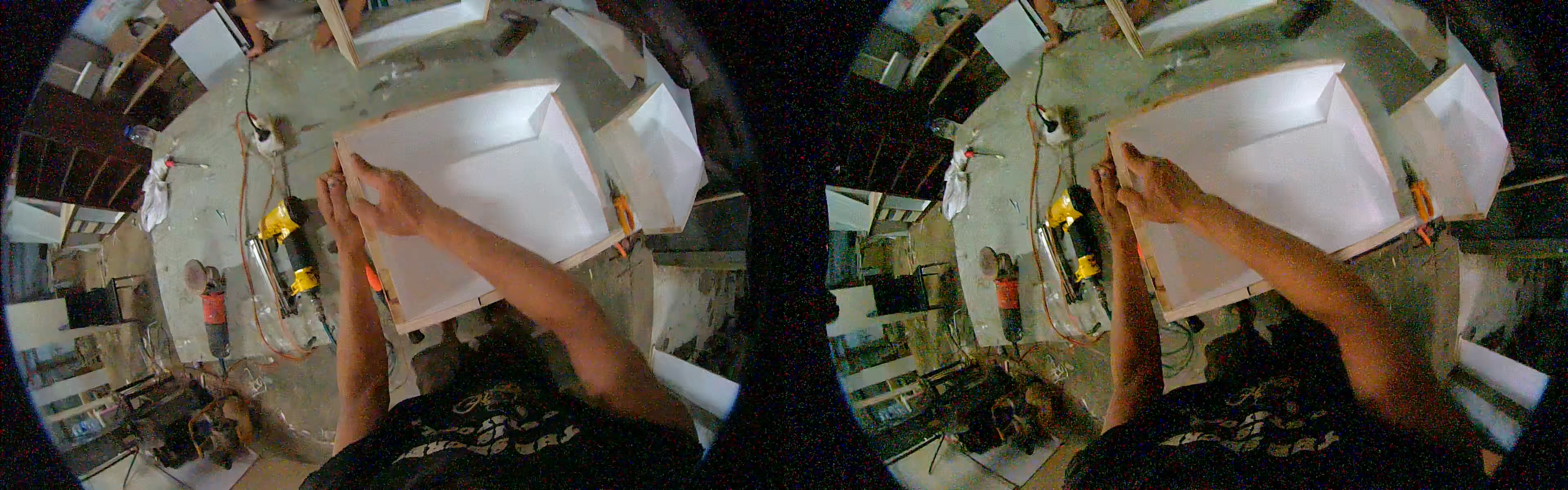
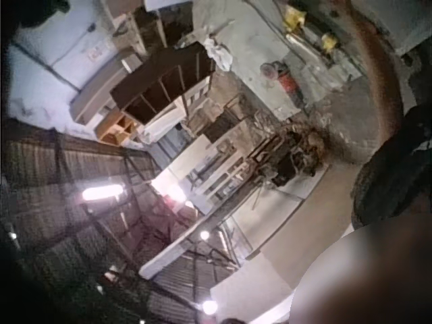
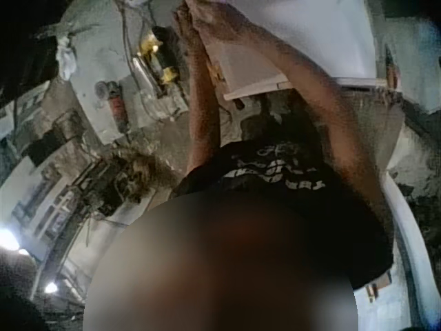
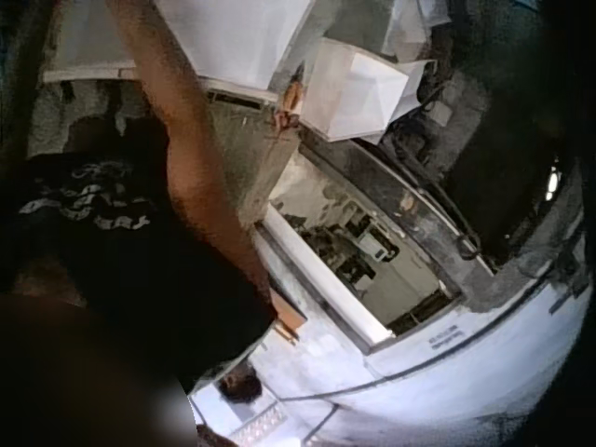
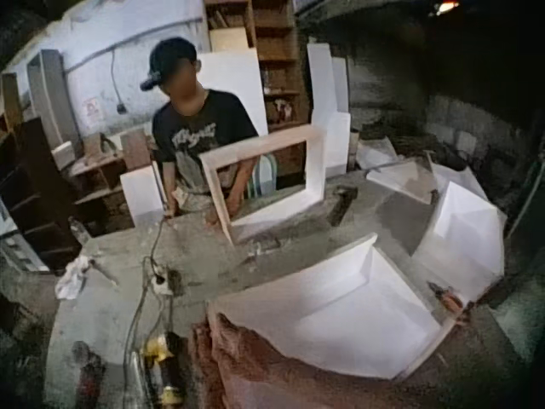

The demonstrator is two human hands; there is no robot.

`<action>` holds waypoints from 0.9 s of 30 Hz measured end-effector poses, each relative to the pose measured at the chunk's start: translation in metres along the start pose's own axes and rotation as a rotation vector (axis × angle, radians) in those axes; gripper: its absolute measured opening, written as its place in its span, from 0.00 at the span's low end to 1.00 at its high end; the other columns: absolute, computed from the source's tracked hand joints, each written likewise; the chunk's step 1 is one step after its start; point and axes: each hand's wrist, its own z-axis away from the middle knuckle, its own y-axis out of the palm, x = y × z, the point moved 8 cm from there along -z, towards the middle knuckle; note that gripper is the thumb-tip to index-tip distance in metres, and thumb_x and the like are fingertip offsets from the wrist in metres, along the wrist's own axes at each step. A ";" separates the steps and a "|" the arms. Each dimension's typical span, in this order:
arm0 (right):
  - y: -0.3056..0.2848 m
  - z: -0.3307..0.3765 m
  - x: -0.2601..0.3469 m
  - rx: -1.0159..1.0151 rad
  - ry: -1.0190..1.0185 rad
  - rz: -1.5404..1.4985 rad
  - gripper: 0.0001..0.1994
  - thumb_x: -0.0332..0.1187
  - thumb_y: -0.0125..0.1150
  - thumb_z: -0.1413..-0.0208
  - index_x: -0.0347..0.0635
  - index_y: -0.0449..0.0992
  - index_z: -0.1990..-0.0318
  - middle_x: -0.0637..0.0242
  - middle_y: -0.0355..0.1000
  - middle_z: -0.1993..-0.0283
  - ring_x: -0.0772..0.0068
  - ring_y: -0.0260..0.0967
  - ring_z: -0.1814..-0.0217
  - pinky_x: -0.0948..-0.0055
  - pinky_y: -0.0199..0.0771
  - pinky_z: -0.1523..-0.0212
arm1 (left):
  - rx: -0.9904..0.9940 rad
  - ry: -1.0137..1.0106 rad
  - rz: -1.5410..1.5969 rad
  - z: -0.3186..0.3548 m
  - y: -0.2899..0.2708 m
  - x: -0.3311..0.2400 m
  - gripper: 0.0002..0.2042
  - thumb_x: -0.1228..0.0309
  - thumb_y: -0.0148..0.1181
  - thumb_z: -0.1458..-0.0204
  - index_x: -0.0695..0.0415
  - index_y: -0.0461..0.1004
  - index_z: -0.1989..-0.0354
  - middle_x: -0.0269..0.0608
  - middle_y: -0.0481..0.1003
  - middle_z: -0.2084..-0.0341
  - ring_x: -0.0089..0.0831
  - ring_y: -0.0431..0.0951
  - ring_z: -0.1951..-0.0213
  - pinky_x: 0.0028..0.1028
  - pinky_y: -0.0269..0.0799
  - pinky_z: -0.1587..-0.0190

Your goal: The person uses a power sander to smooth the edges of a white wooden box, then uses a hammer to tap joints and a utility knife to trim excess material. The person handles multiple box components on a cluttered workbench.

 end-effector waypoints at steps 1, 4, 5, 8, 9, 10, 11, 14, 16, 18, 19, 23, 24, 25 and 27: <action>0.000 -0.001 0.000 0.043 0.009 0.040 0.37 0.35 0.57 0.44 0.18 0.55 0.31 0.27 0.62 0.33 0.37 0.63 0.29 0.58 0.65 0.29 | -0.054 -0.023 -0.049 0.000 -0.006 0.003 0.13 0.61 0.45 0.28 0.56 0.65 0.62 0.44 0.73 0.46 0.25 0.66 0.56 0.30 0.64 0.48; -0.008 -0.006 0.015 0.022 -0.045 0.056 0.36 0.35 0.57 0.44 0.16 0.57 0.33 0.23 0.67 0.42 0.31 0.70 0.39 0.54 0.73 0.37 | -0.057 0.025 -0.079 0.000 -0.009 0.003 0.13 0.62 0.44 0.28 0.57 0.66 0.63 0.36 0.73 0.59 0.24 0.63 0.60 0.29 0.63 0.53; -0.005 -0.008 0.013 0.068 0.014 0.075 0.35 0.35 0.57 0.44 0.16 0.58 0.34 0.23 0.68 0.44 0.31 0.71 0.41 0.53 0.75 0.39 | -0.058 0.017 -0.055 0.002 -0.009 0.006 0.13 0.62 0.43 0.28 0.57 0.66 0.63 0.35 0.72 0.60 0.24 0.63 0.61 0.29 0.63 0.53; -0.003 -0.010 0.008 0.158 0.115 0.114 0.35 0.36 0.57 0.44 0.16 0.58 0.35 0.24 0.71 0.51 0.28 0.74 0.48 0.51 0.78 0.46 | -0.039 0.039 -0.029 0.004 -0.009 0.012 0.13 0.63 0.43 0.28 0.58 0.67 0.62 0.37 0.74 0.56 0.25 0.66 0.58 0.29 0.64 0.50; -0.003 -0.008 0.007 0.153 0.124 0.113 0.35 0.36 0.57 0.44 0.16 0.58 0.35 0.24 0.72 0.52 0.28 0.74 0.49 0.50 0.78 0.48 | -0.044 0.073 -0.122 0.006 -0.012 0.012 0.13 0.64 0.43 0.28 0.59 0.67 0.62 0.37 0.74 0.55 0.25 0.66 0.58 0.29 0.64 0.49; -0.004 -0.009 0.010 0.108 0.090 0.093 0.35 0.36 0.57 0.44 0.16 0.58 0.34 0.24 0.72 0.54 0.27 0.75 0.51 0.50 0.78 0.49 | -0.053 0.113 -0.220 0.008 -0.012 0.012 0.13 0.64 0.43 0.28 0.59 0.67 0.62 0.37 0.74 0.54 0.25 0.67 0.57 0.28 0.64 0.48; 0.000 -0.010 0.005 0.139 0.137 0.098 0.37 0.37 0.59 0.45 0.18 0.57 0.34 0.24 0.72 0.51 0.28 0.75 0.50 0.48 0.78 0.47 | -0.049 0.155 -0.267 0.007 -0.011 0.012 0.12 0.64 0.42 0.28 0.60 0.68 0.57 0.37 0.73 0.50 0.27 0.66 0.54 0.29 0.63 0.45; 0.000 -0.006 0.013 0.006 0.058 0.088 0.40 0.42 0.61 0.45 0.22 0.54 0.33 0.26 0.69 0.43 0.29 0.74 0.46 0.45 0.74 0.41 | -0.006 0.401 -0.782 0.009 -0.001 0.012 0.17 0.64 0.40 0.28 0.61 0.66 0.38 0.40 0.66 0.36 0.37 0.63 0.37 0.36 0.57 0.34; 0.007 0.001 0.016 -0.042 0.132 0.125 0.38 0.41 0.58 0.43 0.22 0.54 0.32 0.27 0.71 0.45 0.29 0.74 0.47 0.44 0.75 0.42 | 0.048 0.355 -0.909 0.006 -0.011 0.022 0.23 0.63 0.40 0.28 0.61 0.63 0.30 0.42 0.63 0.28 0.44 0.60 0.28 0.42 0.54 0.27; 0.011 0.019 0.020 0.049 0.270 0.176 0.35 0.41 0.56 0.39 0.24 0.56 0.31 0.31 0.74 0.49 0.31 0.75 0.47 0.46 0.75 0.43 | 0.105 0.369 -0.813 0.020 -0.019 0.017 0.23 0.62 0.43 0.29 0.62 0.64 0.31 0.43 0.65 0.30 0.44 0.62 0.29 0.42 0.57 0.29; 0.012 0.033 0.022 0.155 0.352 0.208 0.34 0.41 0.55 0.37 0.26 0.57 0.30 0.34 0.77 0.52 0.33 0.75 0.47 0.48 0.75 0.44 | 0.095 0.369 -0.743 0.033 -0.026 0.008 0.22 0.62 0.44 0.29 0.62 0.66 0.33 0.44 0.68 0.33 0.42 0.66 0.32 0.41 0.60 0.31; -0.012 0.125 0.069 0.642 0.163 -0.023 0.21 0.43 0.64 0.38 0.42 0.78 0.42 0.49 0.80 0.51 0.55 0.80 0.49 0.56 0.78 0.47 | 0.101 -0.158 -0.031 0.111 -0.060 -0.012 0.17 0.61 0.47 0.30 0.63 0.74 0.49 0.45 0.78 0.50 0.32 0.77 0.49 0.34 0.73 0.42; -0.039 0.146 0.082 0.507 0.077 -0.060 0.20 0.42 0.63 0.38 0.40 0.79 0.44 0.50 0.81 0.51 0.56 0.80 0.49 0.57 0.78 0.47 | 0.074 -0.208 -0.132 0.140 -0.076 -0.027 0.15 0.62 0.47 0.30 0.63 0.73 0.53 0.47 0.79 0.54 0.35 0.80 0.51 0.37 0.74 0.43; -0.066 0.174 0.095 0.358 -0.008 -0.098 0.20 0.42 0.63 0.37 0.38 0.79 0.45 0.51 0.81 0.51 0.57 0.80 0.49 0.58 0.78 0.47 | 0.065 -0.319 -0.073 0.172 -0.090 -0.038 0.14 0.63 0.47 0.31 0.63 0.73 0.57 0.49 0.81 0.57 0.39 0.82 0.53 0.39 0.74 0.44; -0.119 0.219 0.093 0.087 -0.014 -0.095 0.19 0.41 0.63 0.37 0.36 0.80 0.46 0.53 0.81 0.51 0.59 0.80 0.49 0.60 0.78 0.47 | 0.107 -0.363 -0.249 0.216 -0.105 -0.058 0.20 0.55 0.47 0.32 0.63 0.72 0.53 0.50 0.82 0.61 0.40 0.84 0.60 0.40 0.75 0.48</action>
